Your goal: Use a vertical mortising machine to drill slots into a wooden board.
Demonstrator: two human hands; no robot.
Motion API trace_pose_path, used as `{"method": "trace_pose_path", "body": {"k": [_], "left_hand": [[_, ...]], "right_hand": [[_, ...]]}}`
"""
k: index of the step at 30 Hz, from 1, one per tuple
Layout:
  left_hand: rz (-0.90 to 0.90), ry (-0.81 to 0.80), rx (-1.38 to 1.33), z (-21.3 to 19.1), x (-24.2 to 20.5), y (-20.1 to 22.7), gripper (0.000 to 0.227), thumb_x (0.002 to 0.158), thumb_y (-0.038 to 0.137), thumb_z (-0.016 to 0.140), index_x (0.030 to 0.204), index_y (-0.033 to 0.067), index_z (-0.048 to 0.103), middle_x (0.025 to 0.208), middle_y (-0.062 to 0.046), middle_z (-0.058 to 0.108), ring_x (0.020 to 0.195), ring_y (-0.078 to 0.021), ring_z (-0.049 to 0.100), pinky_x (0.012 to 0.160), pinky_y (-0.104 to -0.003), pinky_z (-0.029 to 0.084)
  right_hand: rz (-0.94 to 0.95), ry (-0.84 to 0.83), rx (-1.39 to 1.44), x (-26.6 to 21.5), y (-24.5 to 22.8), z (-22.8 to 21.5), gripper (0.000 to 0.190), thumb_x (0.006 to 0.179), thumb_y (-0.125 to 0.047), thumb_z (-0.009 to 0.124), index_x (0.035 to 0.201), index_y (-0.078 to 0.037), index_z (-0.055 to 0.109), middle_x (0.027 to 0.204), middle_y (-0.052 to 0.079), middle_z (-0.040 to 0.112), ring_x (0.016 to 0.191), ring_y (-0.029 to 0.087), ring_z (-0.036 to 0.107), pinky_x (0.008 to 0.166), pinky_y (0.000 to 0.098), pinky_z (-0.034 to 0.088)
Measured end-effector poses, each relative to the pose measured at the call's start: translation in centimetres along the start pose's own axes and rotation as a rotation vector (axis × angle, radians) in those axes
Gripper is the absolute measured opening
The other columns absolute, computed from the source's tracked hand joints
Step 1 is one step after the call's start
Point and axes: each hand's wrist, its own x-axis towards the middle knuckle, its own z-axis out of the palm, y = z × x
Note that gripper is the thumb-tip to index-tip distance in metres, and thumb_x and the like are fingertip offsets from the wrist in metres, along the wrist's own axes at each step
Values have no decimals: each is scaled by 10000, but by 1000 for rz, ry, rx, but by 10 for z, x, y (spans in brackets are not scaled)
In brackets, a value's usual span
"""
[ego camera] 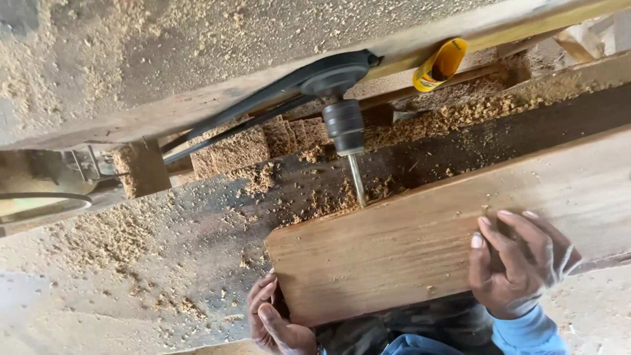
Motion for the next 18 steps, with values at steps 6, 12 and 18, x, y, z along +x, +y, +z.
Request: {"method": "trace_pose_path", "body": {"k": [6, 12, 18], "left_hand": [[-8, -49, 67, 0, 3, 3, 404, 1133, 367, 391, 1042, 69, 646, 1186, -140, 648, 1097, -240, 674, 1036, -422, 616], [-21, -33, 87, 6, 5, 6, 410, 1131, 373, 385, 1027, 75, 646, 1184, -127, 651, 1101, -235, 675, 1037, -405, 604], [1, -30, 132, 10, 10, 6, 417, 1133, 379, 375, 1024, 82, 648, 1165, -111, 661, 1107, -213, 662, 1050, -393, 591]], "right_hand": [[-19, 44, -10, 1, 6, 4, 169, 993, -209, 662, 976, -75, 763, 1195, 101, 703, 1132, 285, 559, 1136, 491, 328], [7, 28, -4, 4, 5, 4, 131, 985, -177, 675, 1004, -87, 768, 1220, 89, 696, 1168, 286, 547, 1145, 487, 320], [7, 31, -10, 4, 8, 8, 146, 992, -185, 667, 1010, -83, 770, 1205, 88, 709, 1158, 285, 567, 1146, 491, 320]]}}
